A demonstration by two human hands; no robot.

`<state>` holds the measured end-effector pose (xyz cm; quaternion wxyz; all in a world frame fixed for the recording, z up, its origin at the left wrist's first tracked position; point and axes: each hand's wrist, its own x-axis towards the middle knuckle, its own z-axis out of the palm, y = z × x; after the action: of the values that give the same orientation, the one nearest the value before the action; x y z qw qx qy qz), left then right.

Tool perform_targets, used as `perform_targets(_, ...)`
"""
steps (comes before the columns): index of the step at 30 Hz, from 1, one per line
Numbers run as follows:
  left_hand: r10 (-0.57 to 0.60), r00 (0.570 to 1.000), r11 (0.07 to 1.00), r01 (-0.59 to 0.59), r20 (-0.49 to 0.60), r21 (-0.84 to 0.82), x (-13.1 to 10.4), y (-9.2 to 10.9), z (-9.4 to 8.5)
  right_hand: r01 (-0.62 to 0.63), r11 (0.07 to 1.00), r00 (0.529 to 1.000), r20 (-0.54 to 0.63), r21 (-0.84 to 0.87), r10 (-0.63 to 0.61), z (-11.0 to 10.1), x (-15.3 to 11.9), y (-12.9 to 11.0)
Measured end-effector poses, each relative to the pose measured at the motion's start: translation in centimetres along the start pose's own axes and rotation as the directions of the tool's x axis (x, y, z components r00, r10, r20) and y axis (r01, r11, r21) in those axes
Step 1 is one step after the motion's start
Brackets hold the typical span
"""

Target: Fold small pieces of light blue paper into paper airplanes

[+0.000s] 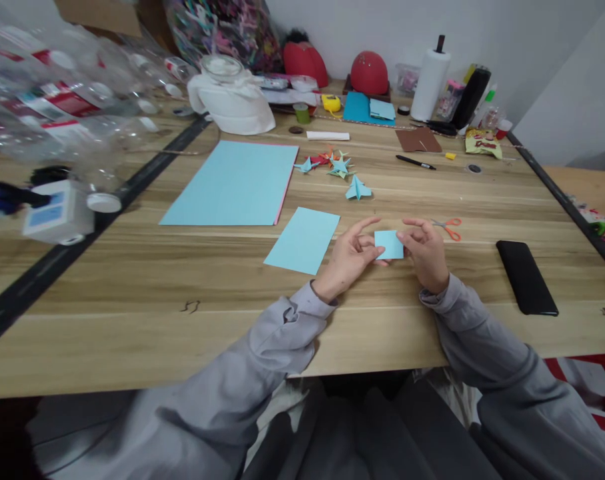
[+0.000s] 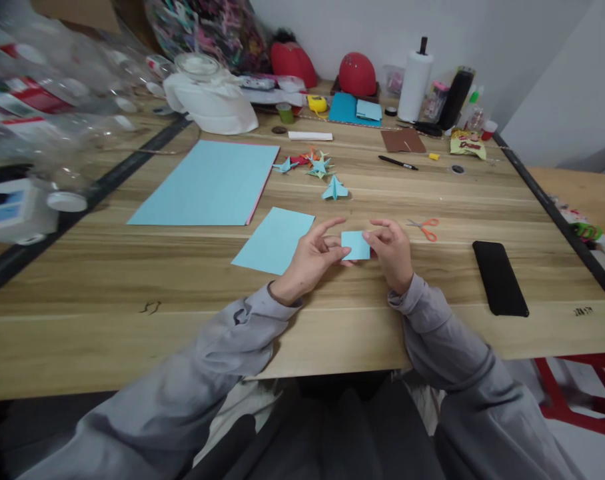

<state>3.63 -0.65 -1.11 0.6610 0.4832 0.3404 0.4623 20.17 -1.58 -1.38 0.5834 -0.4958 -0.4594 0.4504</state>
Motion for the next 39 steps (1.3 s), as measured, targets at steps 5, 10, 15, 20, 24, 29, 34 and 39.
perform_targets(5,0.047,0.991,0.997,-0.04,-0.121,0.06,0.3,-0.1,-0.2,0.042,0.999,0.999,0.03,-0.003,-0.042,-0.1,0.1,0.0)
perform_targets(10,0.007,0.993,0.999,-0.004,-0.116,0.033,0.3,0.0,-0.3,0.049,0.999,0.99,0.13,-0.014,-0.047,0.1,-0.2,0.4)
perform_targets(15,-0.044,0.995,0.998,0.04,-0.09,-0.045,0.2,-0.1,-0.2,0.05,0.999,0.987,0.156,-0.018,-0.047,0.1,-0.2,0.6)
perform_targets(20,-0.115,0.992,0.986,0.106,-0.06,-0.125,0.2,0.3,-0.3,0.043,0.997,0.988,0.148,-0.058,-0.034,0.0,-0.2,0.5)
perform_targets(24,-0.137,0.988,0.977,0.123,-0.072,-0.174,0.3,0.5,-0.3,0.027,0.997,0.99,0.14,-0.073,-0.017,-0.2,-0.1,0.6)
perform_targets(29,-0.088,0.993,0.991,0.079,-0.079,-0.106,0.5,0.3,-0.5,0.096,0.984,0.987,0.146,-0.15,-0.074,-0.3,0.1,0.9)
perform_targets(34,-0.073,0.994,0.996,0.069,-0.077,-0.057,0.5,0.6,-0.6,0.219,0.956,0.965,0.188,-0.194,-0.183,-0.4,0.2,1.0)
perform_targets(39,-0.057,0.995,0.998,0.057,-0.084,-0.002,0.3,1.0,-0.5,0.292,0.922,0.937,0.269,-0.254,-0.223,-0.5,0.3,0.8)
